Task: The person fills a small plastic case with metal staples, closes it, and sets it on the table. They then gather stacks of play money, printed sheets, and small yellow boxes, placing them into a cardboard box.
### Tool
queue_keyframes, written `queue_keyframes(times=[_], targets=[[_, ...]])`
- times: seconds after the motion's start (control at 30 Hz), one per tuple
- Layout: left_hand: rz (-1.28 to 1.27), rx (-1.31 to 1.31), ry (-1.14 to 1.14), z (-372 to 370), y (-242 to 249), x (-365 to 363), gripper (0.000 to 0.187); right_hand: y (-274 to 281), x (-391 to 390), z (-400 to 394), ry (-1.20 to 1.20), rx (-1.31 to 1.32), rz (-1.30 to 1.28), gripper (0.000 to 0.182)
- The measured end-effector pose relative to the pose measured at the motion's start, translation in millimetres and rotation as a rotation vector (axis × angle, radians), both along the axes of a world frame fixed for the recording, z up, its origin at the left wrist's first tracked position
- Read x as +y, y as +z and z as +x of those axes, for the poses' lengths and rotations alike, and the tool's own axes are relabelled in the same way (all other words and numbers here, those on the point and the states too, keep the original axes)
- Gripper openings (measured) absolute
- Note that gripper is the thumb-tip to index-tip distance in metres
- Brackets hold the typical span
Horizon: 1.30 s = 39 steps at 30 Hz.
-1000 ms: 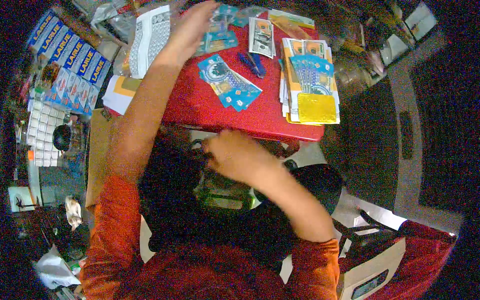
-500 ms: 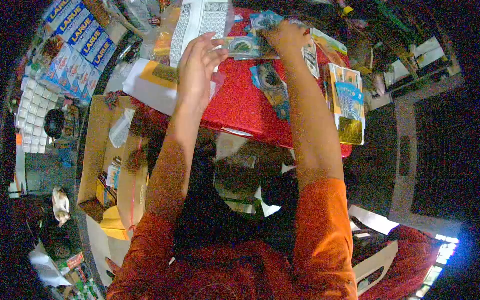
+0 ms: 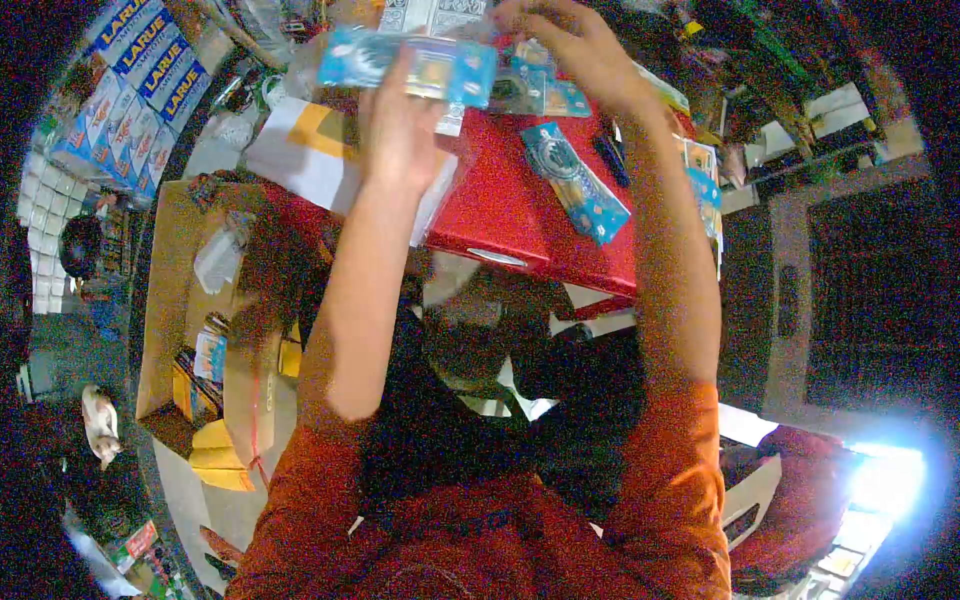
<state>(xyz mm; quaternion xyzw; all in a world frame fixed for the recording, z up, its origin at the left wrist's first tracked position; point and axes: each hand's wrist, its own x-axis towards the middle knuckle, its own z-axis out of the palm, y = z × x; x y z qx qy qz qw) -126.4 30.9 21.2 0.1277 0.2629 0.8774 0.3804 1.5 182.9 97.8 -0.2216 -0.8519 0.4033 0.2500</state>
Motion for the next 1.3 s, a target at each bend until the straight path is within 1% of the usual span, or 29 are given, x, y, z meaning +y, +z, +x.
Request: queue_keyframes(times=[0.03, 0.07, 0.1, 0.13, 0.17, 0.2, 0.23, 0.27, 0.3, 0.33, 0.37, 0.4, 0.47, 0.5, 0.53, 0.57, 0.6, 0.67, 0.7, 0.73, 0.8, 0.83, 0.9, 0.93, 1.0, 1.03, 1.1, 1.2, 1.3], targets=[[-0.083, -0.068, 0.078, -3.8, 5.2, -4.7, 0.041, -22.2, 15.3, 4.8, 0.002, 0.004, 0.003, 0.044], [-0.08, -0.062, 0.083, -8.4, 6.3, -8.2, 0.041, -48.3, 29.1, 9.2, -0.008, -0.17, 0.424, 0.057], [-0.069, -0.1, 0.081, -13.1, 7.4, -10.5, 0.039, -53.1, 25.7, 5.8, -0.02, -0.342, 0.847, 0.07], [-0.059, -0.142, 0.077, -16.5, 7.9, -12.3, 0.037, -55.3, 24.1, 6.2, -0.018, -0.337, 0.851, 0.07], [-0.039, -0.077, 0.058, -17.8, 7.3, -13.9, 0.04, -60.6, 20.4, 10.8, 0.031, -0.473, 0.867, 0.072], [-0.038, -0.081, 0.058, -17.1, 6.1, -12.5, 0.04, -61.5, 15.3, 13.1, 0.08, -0.611, 0.878, 0.074], [0.025, -0.057, 0.069, -17.1, 3.0, -10.5, 0.042, -55.0, 15.7, 14.6, 0.073, -0.534, 0.671, 0.079], [0.087, -0.031, 0.082, -18.7, 0.5, -9.9, 0.045, -48.1, 15.9, 19.6, 0.078, -0.532, 0.669, 0.079], [0.084, -0.031, 0.085, -20.3, -2.2, -9.8, 0.045, -41.2, 18.2, 28.1, 0.003, -0.548, 0.656, 0.078], [0.118, -0.067, 0.013, -21.2, -3.7, -9.5, 0.048, -25.6, 8.8, 29.1, -0.073, -0.567, 0.643, 0.077], [0.156, -0.104, -0.059, -21.8, -4.5, -8.1, 0.051, -5.2, 0.8, 33.7, -0.097, -0.635, 0.612, 0.071], [0.16, -0.107, -0.056, -22.0, -3.4, -8.6, 0.051, 3.1, -2.2, 39.3, -0.095, -0.637, 0.617, 0.071], [0.174, -0.224, -0.214, -21.4, 1.0, -12.3, 0.058, 15.0, -3.5, 53.9, -0.239, -0.324, 0.643, 0.063], [0.175, -0.225, -0.214, -19.2, 3.7, -11.6, 0.058, 37.5, -14.5, 54.0, -0.173, -0.385, 0.512, 0.066], [0.163, -0.239, -0.22, -15.5, 6.5, -10.3, 0.063, 41.1, -21.5, 50.9, -0.174, -0.386, 0.51, 0.066], [0.15, -0.252, -0.227, -11.6, 9.0, -9.4, 0.069, 41.1, -29.3, 44.9, -0.09, -0.158, 0.389, 0.064], [0.147, -0.25, -0.231, -8.4, 11.9, -9.0, 0.069, 41.6, -38.5, 38.1, -0.007, 0.07, 0.267, 0.062], [0.243, -0.17, -0.263, -1.4, 17.4, -9.4, 0.071, 47.1, -70.6, 23.0, 0.003, -0.067, 0.204, 0.06], [0.248, -0.188, -0.252, 0.6, 19.3, -10.1, 0.065, 44.6, -78.3, 15.0, 0.081, -0.121, 0.133, 0.063], [0.258, -0.182, -0.248, 0.6, 18.1, -6.3, 0.065, 42.8, -84.4, 8.8, 0.068, -0.153, 0.133, 0.064], [0.188, -0.239, -0.239, 0.5, 7.2, -1.4, 0.059, 11.5, -44.3, 3.0, 0.065, 0.069, 0.113, 0.071], [0.091, -0.293, -0.181, 0.1, 5.2, -1.1, 0.052, -4.8, -16.7, 6.2, 0.072, 0.077, 0.115, 0.071], [0.081, -0.278, -0.2, -1.6, 6.3, -3.9, 0.049, -32.8, 27.9, 21.7, -0.044, -0.411, 0.597, 0.065], [0.072, -0.271, -0.226, -1.7, 9.3, -4.1, 0.047, -39.9, 27.5, 22.2, -0.049, -0.405, 0.6, 0.065], [0.053, -0.245, -0.194, -1.1, 12.0, -4.8, 0.045, -51.6, 28.6, 25.6, -0.011, -0.842, 0.483, 0.076], [0.021, -0.137, -0.19, -4.0, 12.1, -6.8, 0.046, -54.2, 29.9, 28.9, -0.015, -0.841, 0.48, 0.076], [-0.041, 0.013, -0.163, -3.5, 13.6, -7.7, 0.048, -60.3, 32.1, 31.3, -0.115, -0.794, 0.623, 0.09], [-0.07, 0.065, -0.192, 0.6, 15.0, -5.9, 0.049, -56.5, 40.0, 36.7, -0.077, -0.771, 0.58, 0.095], [-0.078, 0.095, -0.209, 1.1, 11.3, -0.2, 0.052, -55.7, 45.8, 34.4, -0.123, -0.818, 0.576, 0.096]])
